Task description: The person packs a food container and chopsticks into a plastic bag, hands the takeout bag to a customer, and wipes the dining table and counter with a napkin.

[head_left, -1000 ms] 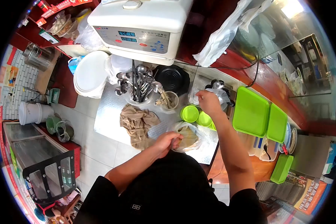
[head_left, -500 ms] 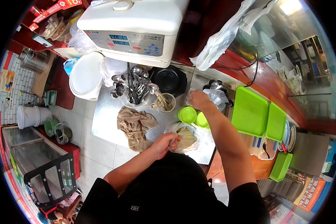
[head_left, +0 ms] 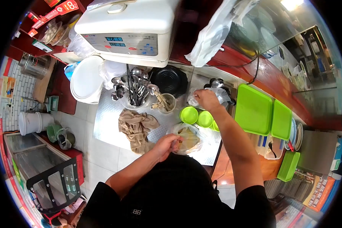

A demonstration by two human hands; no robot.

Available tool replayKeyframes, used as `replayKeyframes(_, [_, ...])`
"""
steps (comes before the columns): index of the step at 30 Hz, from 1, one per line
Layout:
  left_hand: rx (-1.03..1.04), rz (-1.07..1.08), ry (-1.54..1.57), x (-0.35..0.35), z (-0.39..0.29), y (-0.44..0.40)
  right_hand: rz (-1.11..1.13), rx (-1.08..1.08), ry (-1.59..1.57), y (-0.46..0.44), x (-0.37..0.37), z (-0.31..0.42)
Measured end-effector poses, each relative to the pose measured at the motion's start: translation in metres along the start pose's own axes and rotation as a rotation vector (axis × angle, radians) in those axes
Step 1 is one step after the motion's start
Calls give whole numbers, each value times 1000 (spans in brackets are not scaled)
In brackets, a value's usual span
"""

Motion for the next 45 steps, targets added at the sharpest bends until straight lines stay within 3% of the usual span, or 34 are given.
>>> replayKeyframes(2, [12,-1,-4,2,1,1,-60,-129,-11,5,-2,4])
replayKeyframes(6, [53,20,-42,1,3,1,-215,-128,-45,22,-19,14])
replayKeyframes(9, [76,24,-58,2,7,1,-328,-82,-49,39,-34,23])
replayKeyframes(11, [108,-21,-82,3,7,4,-597,-25,-251,62,-53,26])
replayKeyframes(12, [101,-19,-90,3,10,4,-601,-15,-250,74,-58,32])
replayKeyframes(15, [131,-26,-125,3,12,4,-865,199,-496,129,-60,25])
replayKeyframes(19, [219,-49,-96,7,9,10,-872,327,-501,203,-50,52])
replayKeyframes(24, [230,-47,-81,13,14,16,-675,460,-517,247,9,97])
replayKeyframes(28, [219,-37,-109,22,18,20,-783,254,-377,238,50,100])
replayKeyframes(30, [214,-39,-128,24,20,22,-727,164,-218,230,60,105])
replayKeyframes(32, [209,-33,-144,28,21,22,-704,178,-232,227,71,102])
replayKeyframes(34, [205,-26,-154,27,23,21,-475,161,20,218,77,107])
replayKeyframes(38, [187,-28,-153,25,21,24,-567,312,41,238,60,105])
replayKeyframes(44, [175,14,-118,25,21,21,-788,566,-258,262,97,60])
replayKeyframes(45, [175,14,-118,25,21,21,-695,725,-602,263,115,50])
Point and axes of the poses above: each hand's wrist, its own y-axis away from the middle knuckle, its own x-axis out of the palm, z = x × y, the point moved 6 cm from there along -y, towards the middle knuckle, and after that the axes turned 14 degrees about -x, right-handed, at the moved point
